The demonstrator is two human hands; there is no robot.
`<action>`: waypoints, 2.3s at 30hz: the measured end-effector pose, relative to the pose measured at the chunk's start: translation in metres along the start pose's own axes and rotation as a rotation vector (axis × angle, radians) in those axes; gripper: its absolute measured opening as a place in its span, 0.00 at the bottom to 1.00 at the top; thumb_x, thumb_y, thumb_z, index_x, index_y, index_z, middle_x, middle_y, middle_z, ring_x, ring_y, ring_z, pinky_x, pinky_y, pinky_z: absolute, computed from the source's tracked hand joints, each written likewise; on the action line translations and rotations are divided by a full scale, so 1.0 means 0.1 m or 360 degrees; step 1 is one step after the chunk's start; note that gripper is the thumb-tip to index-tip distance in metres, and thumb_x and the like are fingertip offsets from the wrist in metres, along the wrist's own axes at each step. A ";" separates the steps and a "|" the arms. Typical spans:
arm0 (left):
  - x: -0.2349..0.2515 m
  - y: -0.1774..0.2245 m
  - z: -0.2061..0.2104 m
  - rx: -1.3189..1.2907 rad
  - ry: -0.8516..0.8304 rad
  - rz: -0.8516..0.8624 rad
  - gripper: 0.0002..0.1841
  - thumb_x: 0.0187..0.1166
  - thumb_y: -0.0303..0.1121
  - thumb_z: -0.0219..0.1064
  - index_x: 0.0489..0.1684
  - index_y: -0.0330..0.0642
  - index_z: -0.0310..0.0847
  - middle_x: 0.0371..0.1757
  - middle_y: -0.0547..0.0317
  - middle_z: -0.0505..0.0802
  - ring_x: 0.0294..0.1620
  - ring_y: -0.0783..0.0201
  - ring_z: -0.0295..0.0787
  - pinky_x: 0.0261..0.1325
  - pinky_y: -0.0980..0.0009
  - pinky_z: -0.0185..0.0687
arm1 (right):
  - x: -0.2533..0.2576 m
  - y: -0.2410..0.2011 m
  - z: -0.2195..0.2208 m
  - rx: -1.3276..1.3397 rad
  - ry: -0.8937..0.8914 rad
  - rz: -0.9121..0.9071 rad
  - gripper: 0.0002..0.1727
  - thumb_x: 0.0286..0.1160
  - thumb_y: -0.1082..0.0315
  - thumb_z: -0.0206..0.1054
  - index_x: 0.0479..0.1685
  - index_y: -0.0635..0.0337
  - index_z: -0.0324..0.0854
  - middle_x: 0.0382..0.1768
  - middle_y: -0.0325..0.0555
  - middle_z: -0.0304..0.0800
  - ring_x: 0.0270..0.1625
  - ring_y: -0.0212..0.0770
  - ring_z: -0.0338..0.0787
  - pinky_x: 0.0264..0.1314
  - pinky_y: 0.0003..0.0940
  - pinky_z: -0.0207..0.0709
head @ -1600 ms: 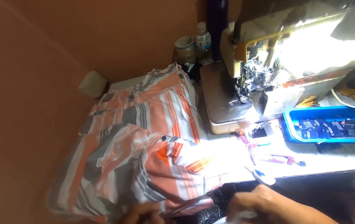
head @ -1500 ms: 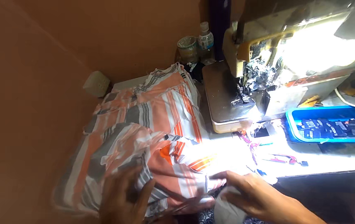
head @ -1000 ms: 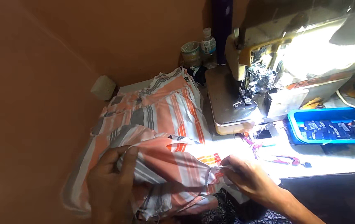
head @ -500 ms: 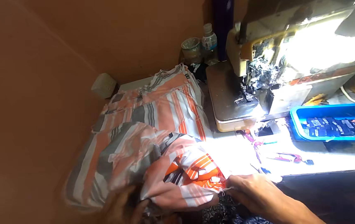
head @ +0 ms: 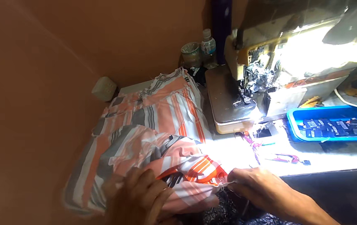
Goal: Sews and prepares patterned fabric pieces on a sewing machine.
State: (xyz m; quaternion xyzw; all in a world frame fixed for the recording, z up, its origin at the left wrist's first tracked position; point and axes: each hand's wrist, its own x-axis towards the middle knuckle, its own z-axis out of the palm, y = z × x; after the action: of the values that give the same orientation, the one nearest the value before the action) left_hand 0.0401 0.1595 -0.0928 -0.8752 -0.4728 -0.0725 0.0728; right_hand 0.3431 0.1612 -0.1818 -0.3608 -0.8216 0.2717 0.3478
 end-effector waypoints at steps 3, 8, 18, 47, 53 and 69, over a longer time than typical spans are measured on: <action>-0.04 -0.05 -0.37 -0.0191 0.0100 -0.0047 0.18 0.82 0.51 0.63 0.31 0.49 0.90 0.39 0.49 0.88 0.55 0.42 0.81 0.66 0.35 0.55 | 0.14 -0.05 0.01 0.0065 -0.0017 -0.0028 0.10 0.81 0.63 0.62 0.38 0.58 0.85 0.18 0.40 0.81 0.20 0.35 0.80 0.22 0.29 0.70; -0.20 -0.25 -0.58 -0.0393 0.0262 -0.0110 0.18 0.82 0.55 0.66 0.34 0.52 0.88 0.48 0.55 0.87 0.64 0.62 0.75 0.76 0.54 0.50 | 0.37 -0.07 0.10 0.0016 0.0013 -0.0051 0.11 0.82 0.64 0.61 0.37 0.59 0.84 0.20 0.43 0.82 0.22 0.38 0.83 0.24 0.34 0.72; -0.29 -0.51 -0.25 0.0182 0.0289 -0.0281 0.20 0.82 0.50 0.62 0.35 0.44 0.92 0.48 0.36 0.90 0.54 0.32 0.84 0.65 0.28 0.55 | 0.65 -0.04 0.12 -0.0391 0.0192 0.0067 0.11 0.79 0.65 0.64 0.35 0.62 0.85 0.22 0.47 0.84 0.24 0.44 0.86 0.26 0.39 0.74; 0.53 -0.13 0.29 -0.0680 0.0441 -0.0066 0.16 0.79 0.31 0.59 0.55 0.42 0.92 0.53 0.53 0.94 0.57 0.66 0.90 0.63 0.71 0.83 | 0.18 -0.50 0.75 -0.0394 0.0351 -0.0018 0.11 0.70 0.61 0.71 0.45 0.57 0.88 0.19 0.44 0.86 0.16 0.45 0.87 0.14 0.40 0.75; 1.03 -0.07 0.42 -0.0912 -0.0711 0.0038 0.13 0.80 0.35 0.66 0.51 0.40 0.93 0.55 0.47 0.90 0.65 0.47 0.81 0.71 0.39 0.63 | 0.06 -0.46 0.73 -0.0110 -0.0057 0.0072 0.09 0.78 0.70 0.64 0.38 0.64 0.89 0.24 0.55 0.90 0.26 0.56 0.92 0.23 0.52 0.80; 0.95 -0.65 -0.23 -0.0583 0.0617 -0.0769 0.16 0.83 0.31 0.63 0.60 0.27 0.80 0.39 0.40 0.88 0.35 0.54 0.84 0.42 0.54 0.81 | -0.13 -0.23 -0.19 -0.0054 0.0343 -0.0165 0.12 0.77 0.60 0.68 0.30 0.60 0.83 0.22 0.46 0.81 0.22 0.36 0.78 0.23 0.25 0.68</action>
State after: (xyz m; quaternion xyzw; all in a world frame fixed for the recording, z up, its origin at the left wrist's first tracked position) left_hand 0.0358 0.2677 -0.0481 -0.7067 -0.6225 -0.3359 -0.0161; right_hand 0.3550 0.1408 -0.1586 -0.3508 -0.8015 0.1990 0.4415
